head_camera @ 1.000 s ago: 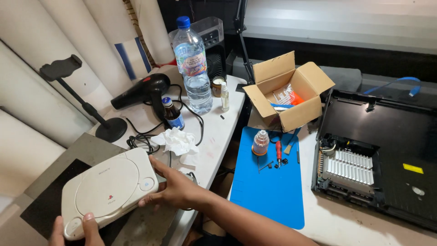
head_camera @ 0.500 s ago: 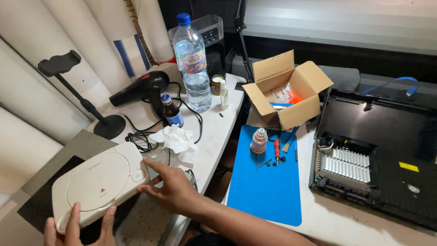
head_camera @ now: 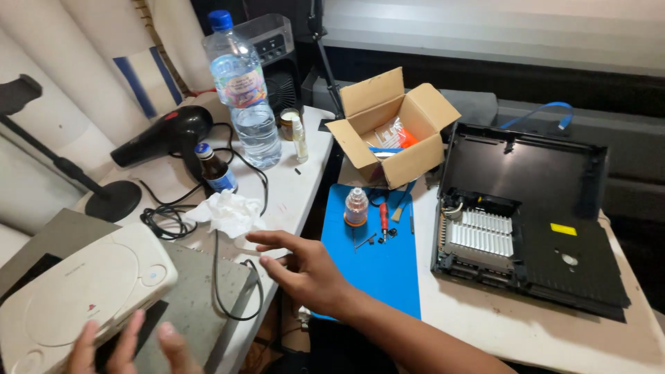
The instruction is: Disassembling a gaming console by removing screws and prying apart the outer and inner casings to access internal hardware.
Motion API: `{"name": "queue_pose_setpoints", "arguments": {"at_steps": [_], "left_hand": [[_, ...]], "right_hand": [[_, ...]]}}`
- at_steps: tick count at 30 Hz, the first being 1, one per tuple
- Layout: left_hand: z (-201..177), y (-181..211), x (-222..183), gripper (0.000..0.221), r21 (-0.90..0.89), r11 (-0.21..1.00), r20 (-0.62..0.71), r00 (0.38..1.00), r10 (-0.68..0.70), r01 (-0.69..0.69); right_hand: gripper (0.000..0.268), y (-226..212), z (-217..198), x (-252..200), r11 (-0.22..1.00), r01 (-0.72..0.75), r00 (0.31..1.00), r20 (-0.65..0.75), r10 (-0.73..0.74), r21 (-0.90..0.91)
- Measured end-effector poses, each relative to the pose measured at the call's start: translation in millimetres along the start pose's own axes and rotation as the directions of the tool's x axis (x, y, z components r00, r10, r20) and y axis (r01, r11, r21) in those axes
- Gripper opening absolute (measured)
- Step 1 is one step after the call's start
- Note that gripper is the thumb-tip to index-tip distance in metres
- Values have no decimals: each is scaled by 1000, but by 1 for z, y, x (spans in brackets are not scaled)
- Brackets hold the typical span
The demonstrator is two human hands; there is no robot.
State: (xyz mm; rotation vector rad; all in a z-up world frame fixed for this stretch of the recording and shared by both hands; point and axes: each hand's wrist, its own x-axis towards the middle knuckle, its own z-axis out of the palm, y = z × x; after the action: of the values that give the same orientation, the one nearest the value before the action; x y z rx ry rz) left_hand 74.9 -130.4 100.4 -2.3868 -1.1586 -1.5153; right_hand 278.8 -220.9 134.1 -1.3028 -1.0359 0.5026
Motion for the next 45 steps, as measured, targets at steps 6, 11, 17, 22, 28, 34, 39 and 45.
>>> {"name": "queue_pose_setpoints", "arguments": {"at_steps": [6,11,17,22,28,34,39,45], "left_hand": [[29,129,2,16,-584,811,130,990,50,35],[109,173,33,32,-716,693,265,888,375,-80],[215,230,111,63,-520,727,363,655,663,-448],[283,254,132,64,-210,525,544,348,764,-825],[325,250,120,35,-252,454,615,221,757,-854],[319,248,121,47,-426,505,588,195,785,-751],[312,258,118,35,-544,588,625,179,760,-598],[328,256,100,25,-575,573,514,287,808,-584]], "right_hand": [[26,11,-100,-59,979,-6,985,-168,-29,-205],[17,-1,-182,-127,918,2,959,-259,-114,-396],[16,-3,-235,-175,814,-44,919,-343,-195,-579],[16,10,-249,-182,671,-59,955,-237,-177,-739],[53,30,-245,-175,338,72,987,18,-162,-938],[42,28,-239,-166,347,13,987,-45,-157,-938],[42,27,-237,-140,326,-2,997,-26,-69,-946],[36,34,-245,-90,337,48,991,86,98,-940]]}}
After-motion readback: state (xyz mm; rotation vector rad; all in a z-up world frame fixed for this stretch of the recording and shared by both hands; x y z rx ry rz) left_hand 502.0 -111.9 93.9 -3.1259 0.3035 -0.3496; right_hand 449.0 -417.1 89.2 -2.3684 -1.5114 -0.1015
